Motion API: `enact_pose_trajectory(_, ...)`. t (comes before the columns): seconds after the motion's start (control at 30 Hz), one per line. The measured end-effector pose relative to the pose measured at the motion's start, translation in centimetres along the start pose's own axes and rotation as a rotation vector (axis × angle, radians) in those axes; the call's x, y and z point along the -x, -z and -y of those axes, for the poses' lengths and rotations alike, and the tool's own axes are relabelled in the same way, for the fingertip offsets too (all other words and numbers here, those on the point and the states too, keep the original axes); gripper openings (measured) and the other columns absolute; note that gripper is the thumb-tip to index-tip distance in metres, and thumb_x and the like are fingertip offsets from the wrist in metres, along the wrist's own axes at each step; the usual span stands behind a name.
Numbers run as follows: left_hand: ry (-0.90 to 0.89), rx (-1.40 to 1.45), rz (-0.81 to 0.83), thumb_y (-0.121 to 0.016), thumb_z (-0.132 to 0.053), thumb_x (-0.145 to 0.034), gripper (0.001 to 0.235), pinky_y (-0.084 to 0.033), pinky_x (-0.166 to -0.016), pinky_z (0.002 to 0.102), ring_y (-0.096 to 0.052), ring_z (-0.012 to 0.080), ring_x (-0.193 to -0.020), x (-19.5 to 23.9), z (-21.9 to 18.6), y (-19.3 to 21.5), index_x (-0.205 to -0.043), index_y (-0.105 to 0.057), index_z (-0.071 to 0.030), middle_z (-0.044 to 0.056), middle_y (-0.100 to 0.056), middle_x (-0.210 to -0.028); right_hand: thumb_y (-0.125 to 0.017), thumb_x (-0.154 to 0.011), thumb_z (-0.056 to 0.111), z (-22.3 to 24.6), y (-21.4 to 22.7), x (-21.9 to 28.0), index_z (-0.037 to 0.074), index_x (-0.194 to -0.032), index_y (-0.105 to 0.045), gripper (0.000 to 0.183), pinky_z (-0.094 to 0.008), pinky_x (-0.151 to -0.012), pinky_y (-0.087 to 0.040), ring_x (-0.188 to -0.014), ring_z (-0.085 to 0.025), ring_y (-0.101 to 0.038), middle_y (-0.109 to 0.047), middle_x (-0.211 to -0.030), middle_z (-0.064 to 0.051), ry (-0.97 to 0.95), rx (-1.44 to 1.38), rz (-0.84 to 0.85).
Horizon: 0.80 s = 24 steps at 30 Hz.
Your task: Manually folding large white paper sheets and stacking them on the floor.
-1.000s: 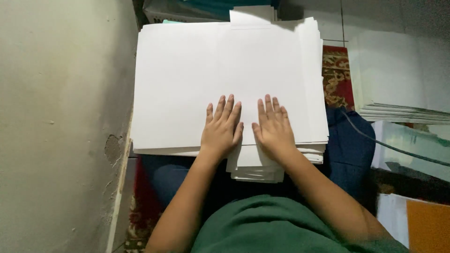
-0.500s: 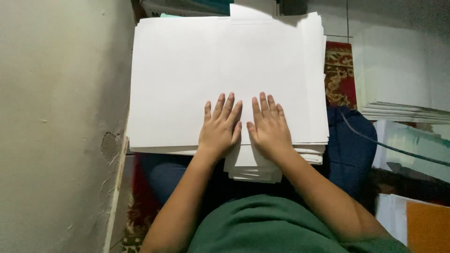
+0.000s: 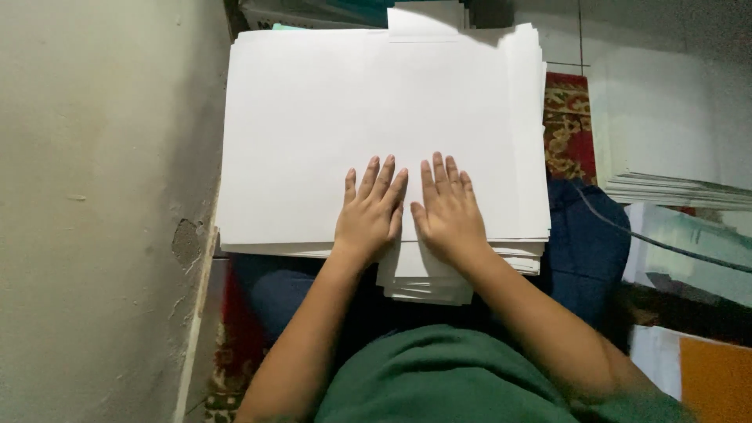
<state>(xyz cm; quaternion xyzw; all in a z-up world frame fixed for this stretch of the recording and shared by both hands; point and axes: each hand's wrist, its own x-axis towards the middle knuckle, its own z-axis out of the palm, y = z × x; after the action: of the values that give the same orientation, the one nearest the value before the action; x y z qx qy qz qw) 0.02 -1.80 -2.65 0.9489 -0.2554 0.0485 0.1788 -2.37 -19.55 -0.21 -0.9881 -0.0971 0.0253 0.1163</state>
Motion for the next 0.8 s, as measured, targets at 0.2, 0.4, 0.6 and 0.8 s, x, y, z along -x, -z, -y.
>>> enact_pose_trajectory(0.2, 0.017, 0.029, 0.032, -0.037, -0.042, -0.103, 0.058, 0.002, -0.122, 0.057, -0.016, 0.0301, -0.156, -0.1, -0.4, 0.4, -0.157, -0.039, -0.022, 0.010, -0.027, -0.167, -0.029, -0.105, 0.046, -3.2, -0.9, 0.7, 0.004, -0.163, -0.015, 0.073, -0.050, -0.123, 0.003, -0.157, -0.035, -0.001, -0.006, -0.170, -0.022, -0.142, 0.077, -0.003)
enact_pose_trajectory(0.4, -0.027, -0.074, -0.019, -0.046, -0.039, -0.100, 0.059, -0.004, -0.121, 0.057, -0.021, 0.0312, -0.154, 0.0, -0.1, -0.3, -0.157, -0.040, -0.024, 0.009, -0.030, -0.166, -0.041, -0.105, 0.037, 0.2, -2.3, -1.7, 0.000, -0.161, -0.021, 0.071, -0.053, -0.122, -0.009, -0.155, -0.040, -0.015, -0.017, -0.167, -0.026, 0.009, 0.118, -0.084)
enact_pose_trajectory(0.6, -0.093, 0.049, 0.077, -0.063, -0.064, -0.086, 0.070, -0.008, -0.120, 0.063, -0.022, 0.0374, -0.153, 0.1, 0.1, 1.8, -0.148, -0.052, -0.031, 0.011, -0.032, -0.165, -0.030, -0.106, 0.043, -2.0, -0.3, 0.0, 0.000, -0.161, -0.020, 0.070, -0.051, -0.123, -0.004, -0.156, -0.036, -0.010, -0.014, -0.169, -0.023, -0.068, 0.030, -0.059)
enact_pose_trajectory(0.8, -0.252, 0.018, 0.082, -0.081, -0.059, -0.071, 0.071, -0.033, -0.115, 0.055, -0.044, 0.0343, -0.142, 0.2, -2.4, 2.3, -0.136, -0.064, -0.034, 0.010, -0.053, -0.149, -0.030, -0.106, 0.050, -6.6, 0.2, 2.3, 0.007, -0.159, -0.030, 0.068, -0.056, -0.123, -0.013, -0.154, -0.039, -0.022, -0.023, -0.166, -0.023, -0.073, -0.036, -0.009)
